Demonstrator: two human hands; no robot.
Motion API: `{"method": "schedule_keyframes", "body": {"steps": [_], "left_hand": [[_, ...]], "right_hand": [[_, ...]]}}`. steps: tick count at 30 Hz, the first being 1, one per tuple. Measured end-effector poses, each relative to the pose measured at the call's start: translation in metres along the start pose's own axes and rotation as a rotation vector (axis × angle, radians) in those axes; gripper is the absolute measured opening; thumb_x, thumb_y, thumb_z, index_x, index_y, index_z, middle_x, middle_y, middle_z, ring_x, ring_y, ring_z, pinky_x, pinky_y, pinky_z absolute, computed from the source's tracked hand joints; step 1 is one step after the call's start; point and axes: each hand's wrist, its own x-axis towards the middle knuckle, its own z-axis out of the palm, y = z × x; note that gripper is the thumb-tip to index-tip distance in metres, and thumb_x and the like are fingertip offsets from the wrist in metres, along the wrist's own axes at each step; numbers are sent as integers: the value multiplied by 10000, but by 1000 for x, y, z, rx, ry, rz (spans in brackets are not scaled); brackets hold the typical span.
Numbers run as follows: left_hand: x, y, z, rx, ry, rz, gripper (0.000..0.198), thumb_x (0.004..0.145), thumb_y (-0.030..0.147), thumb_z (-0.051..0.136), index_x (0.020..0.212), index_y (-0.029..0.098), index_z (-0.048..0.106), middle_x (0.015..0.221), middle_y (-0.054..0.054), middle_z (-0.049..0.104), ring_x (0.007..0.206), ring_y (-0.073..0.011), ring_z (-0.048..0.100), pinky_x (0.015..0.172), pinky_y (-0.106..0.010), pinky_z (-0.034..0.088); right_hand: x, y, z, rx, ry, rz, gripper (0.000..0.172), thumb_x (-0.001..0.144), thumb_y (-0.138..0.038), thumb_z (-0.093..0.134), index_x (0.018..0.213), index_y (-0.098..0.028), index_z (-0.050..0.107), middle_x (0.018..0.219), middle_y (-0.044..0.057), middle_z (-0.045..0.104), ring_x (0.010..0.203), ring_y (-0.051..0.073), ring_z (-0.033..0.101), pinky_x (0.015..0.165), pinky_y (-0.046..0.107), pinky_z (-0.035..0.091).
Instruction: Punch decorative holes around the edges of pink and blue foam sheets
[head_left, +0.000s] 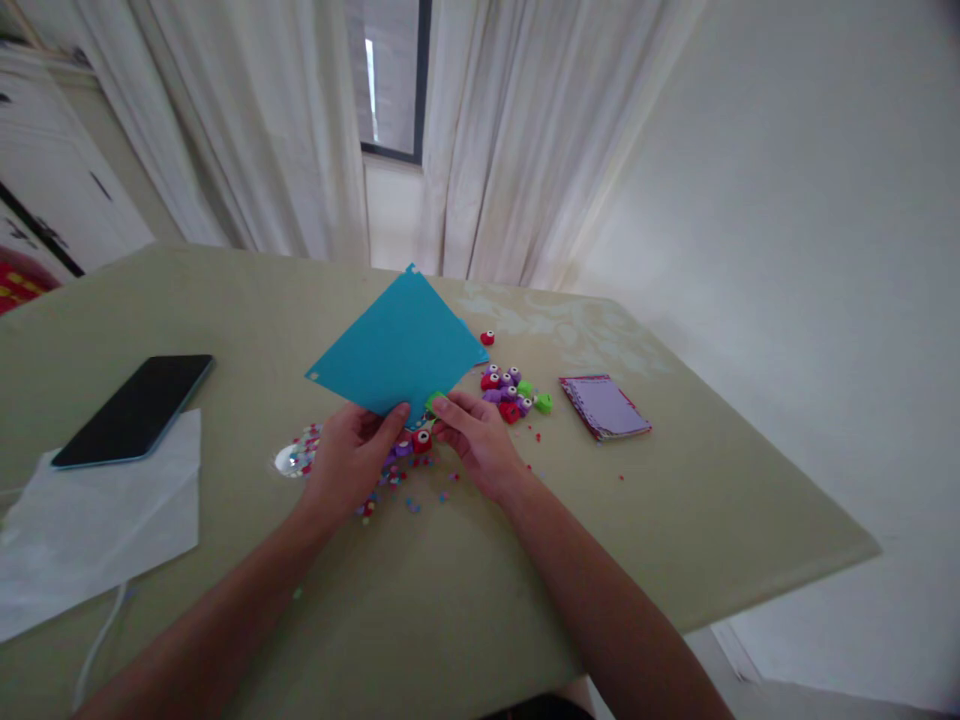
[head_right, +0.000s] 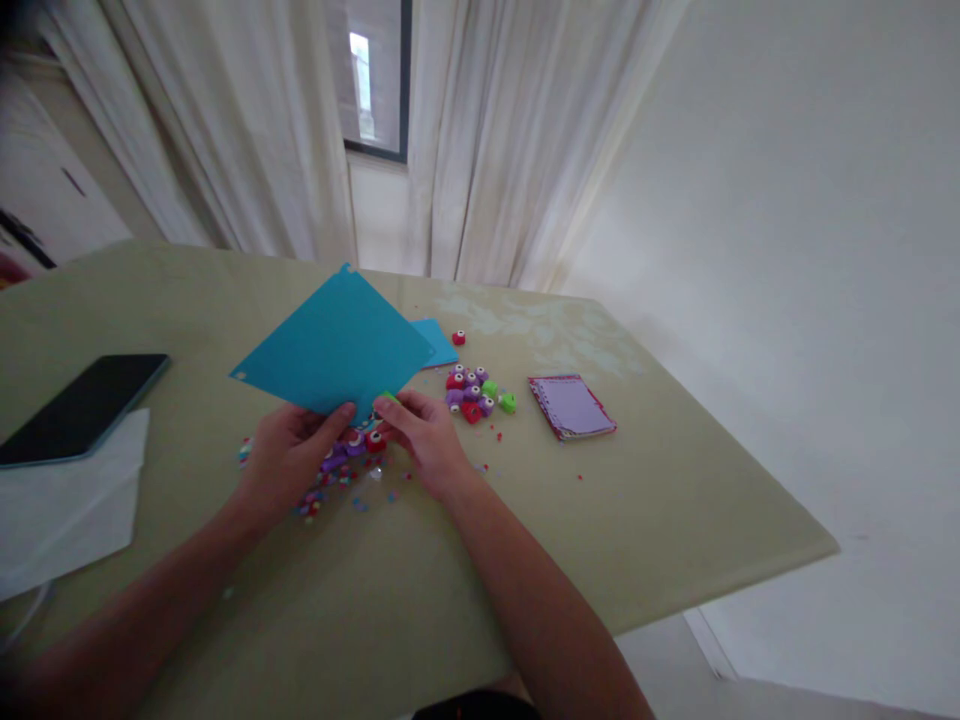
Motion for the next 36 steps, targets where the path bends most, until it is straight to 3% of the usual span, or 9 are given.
{"method": "schedule_keyframes", "body": {"steps": [19,36], "left_hand": [[0,7,2,-65,13,-60,409,773,592,807,744,195,716,670,-48,755,590,-216,672,528,-292,506],[0,7,3,-86,-13,-88,432,766,628,813,757,204,730,723,-70,794,644,-257,736,572,-324,572]], "right_hand": [[0,3,0,-24,-45,-35,448,659,-541,994,779,-187,746,694,-21,682,610,109,613,609,236,511],[1,12,-1,-71,13,-78,400,705,-509,960,698,-195,712,619,-21,639,545,114,536,543,258,421]]}}
